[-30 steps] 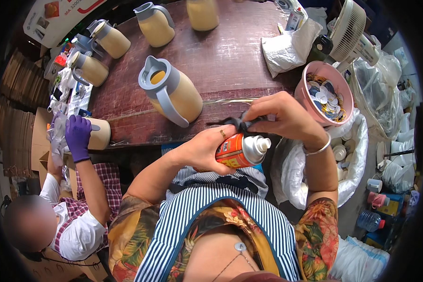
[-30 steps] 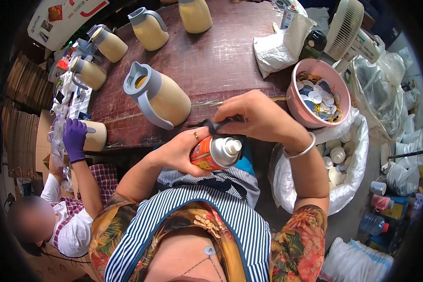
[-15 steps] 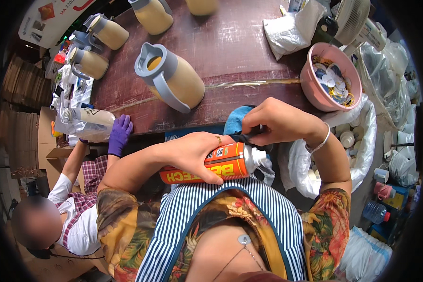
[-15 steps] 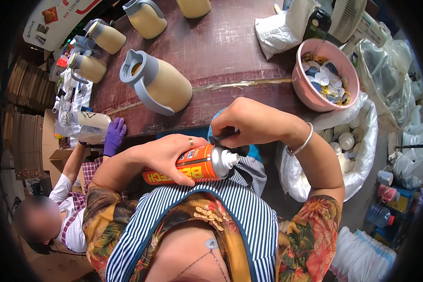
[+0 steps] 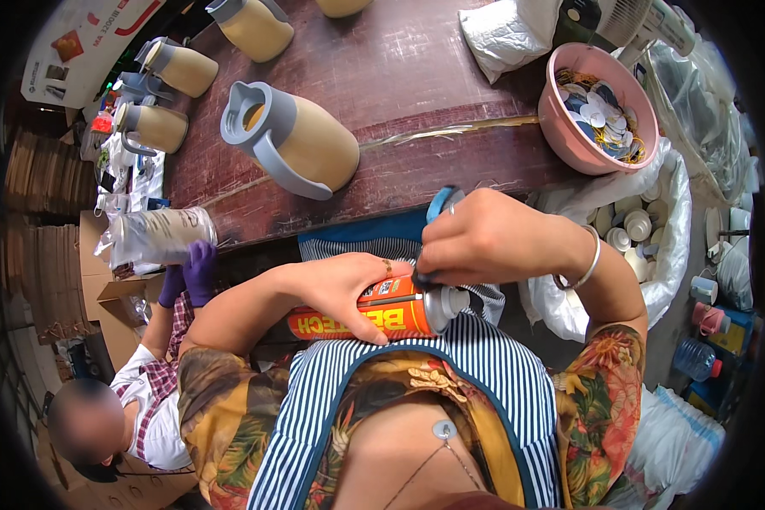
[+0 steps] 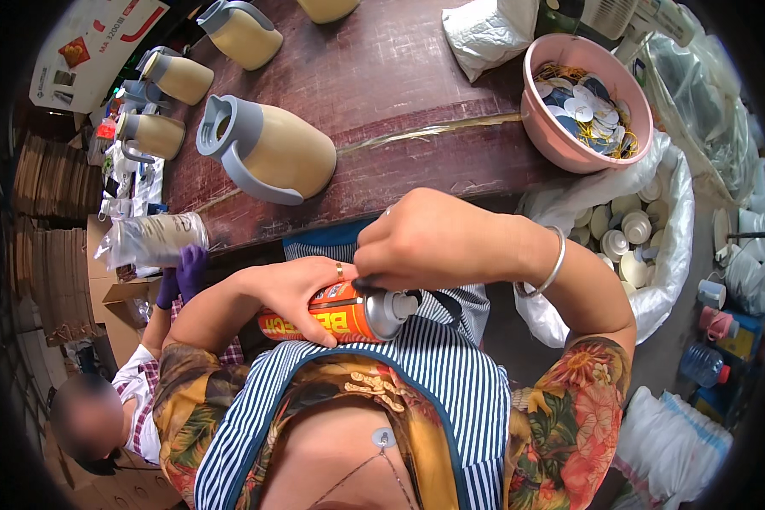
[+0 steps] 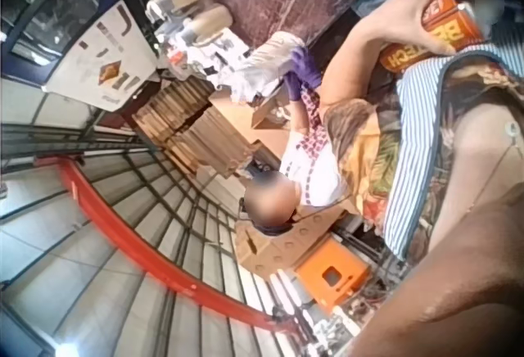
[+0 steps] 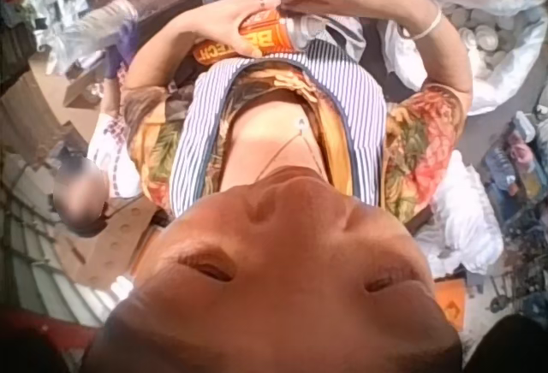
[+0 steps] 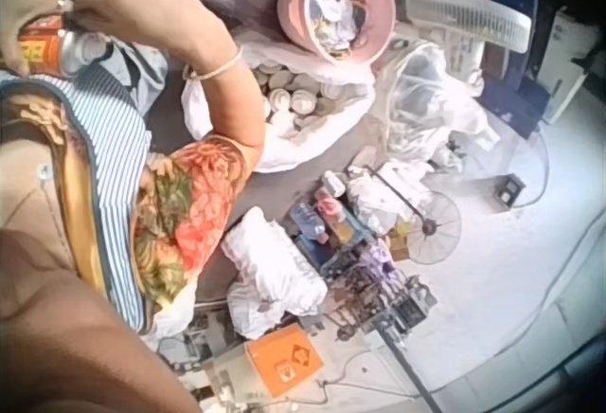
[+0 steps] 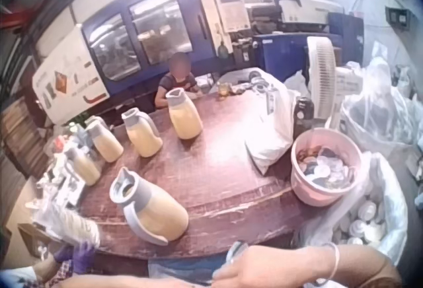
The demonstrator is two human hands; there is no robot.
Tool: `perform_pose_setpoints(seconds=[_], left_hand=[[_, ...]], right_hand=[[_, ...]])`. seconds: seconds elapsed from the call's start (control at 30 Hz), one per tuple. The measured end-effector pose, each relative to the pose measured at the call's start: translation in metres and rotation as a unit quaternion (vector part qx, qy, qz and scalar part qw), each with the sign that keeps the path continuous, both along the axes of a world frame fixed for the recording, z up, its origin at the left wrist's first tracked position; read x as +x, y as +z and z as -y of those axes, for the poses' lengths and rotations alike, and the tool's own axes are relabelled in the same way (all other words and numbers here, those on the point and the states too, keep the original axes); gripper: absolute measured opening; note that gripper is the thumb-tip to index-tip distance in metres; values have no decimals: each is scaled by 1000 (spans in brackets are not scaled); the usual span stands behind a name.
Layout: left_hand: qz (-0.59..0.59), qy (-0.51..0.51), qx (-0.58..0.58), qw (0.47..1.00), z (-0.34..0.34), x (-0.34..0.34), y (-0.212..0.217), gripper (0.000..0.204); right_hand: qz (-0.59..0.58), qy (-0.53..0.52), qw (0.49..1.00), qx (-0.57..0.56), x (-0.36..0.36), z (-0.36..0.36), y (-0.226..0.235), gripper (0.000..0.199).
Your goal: The person assembles beige and gray plastic pitchers at a workbench. They wipe the handle area with a blue cloth, spray a lubricant onto the cloth, and then insert a small white circular seal into the pitcher's opening. The person repeats this process for several pitchers, placing the finished units on the table.
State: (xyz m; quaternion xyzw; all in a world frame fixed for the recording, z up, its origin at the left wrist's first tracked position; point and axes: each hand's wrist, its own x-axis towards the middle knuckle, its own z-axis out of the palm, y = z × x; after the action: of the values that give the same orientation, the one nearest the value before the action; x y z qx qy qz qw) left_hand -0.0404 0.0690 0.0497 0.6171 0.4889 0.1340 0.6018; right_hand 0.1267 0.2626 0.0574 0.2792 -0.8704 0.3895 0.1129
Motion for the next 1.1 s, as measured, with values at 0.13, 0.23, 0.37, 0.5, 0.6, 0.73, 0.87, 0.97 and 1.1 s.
perform_pose_setpoints(seconds=[0.13,0.23,0.37,0.5,0.6,0.73,0.87,0.97,1.1], left_hand=[[-2,4,3,1000,3,3,-5,61],[-22,0,22,1000,5,5,-1,63],[-92,24,69,993,11,7,10,72],[-97,101,95,986,15,-2,14,75],[26,141,134,981,25,-13,-12,74],[113,171,66,977,29,-12,-30,71],[158,201,2,967,28,-14,-32,74],[155,203,3,967,24,-14,-33,73],[84,166,78,979,10,-10,-27,72]], right_hand=[[-5,-3,996,84,2,8,-2,11],[81,-2,997,-14,4,7,-14,14],[245,-33,964,-98,6,11,-33,14],[479,-28,803,-352,5,11,-64,13],[450,-11,678,-581,11,15,-84,8],[387,-41,632,-671,13,24,-95,10],[353,-52,638,-682,17,27,-94,11],[329,-74,663,-668,18,26,-86,11],[353,-112,705,-605,20,24,-69,12]])
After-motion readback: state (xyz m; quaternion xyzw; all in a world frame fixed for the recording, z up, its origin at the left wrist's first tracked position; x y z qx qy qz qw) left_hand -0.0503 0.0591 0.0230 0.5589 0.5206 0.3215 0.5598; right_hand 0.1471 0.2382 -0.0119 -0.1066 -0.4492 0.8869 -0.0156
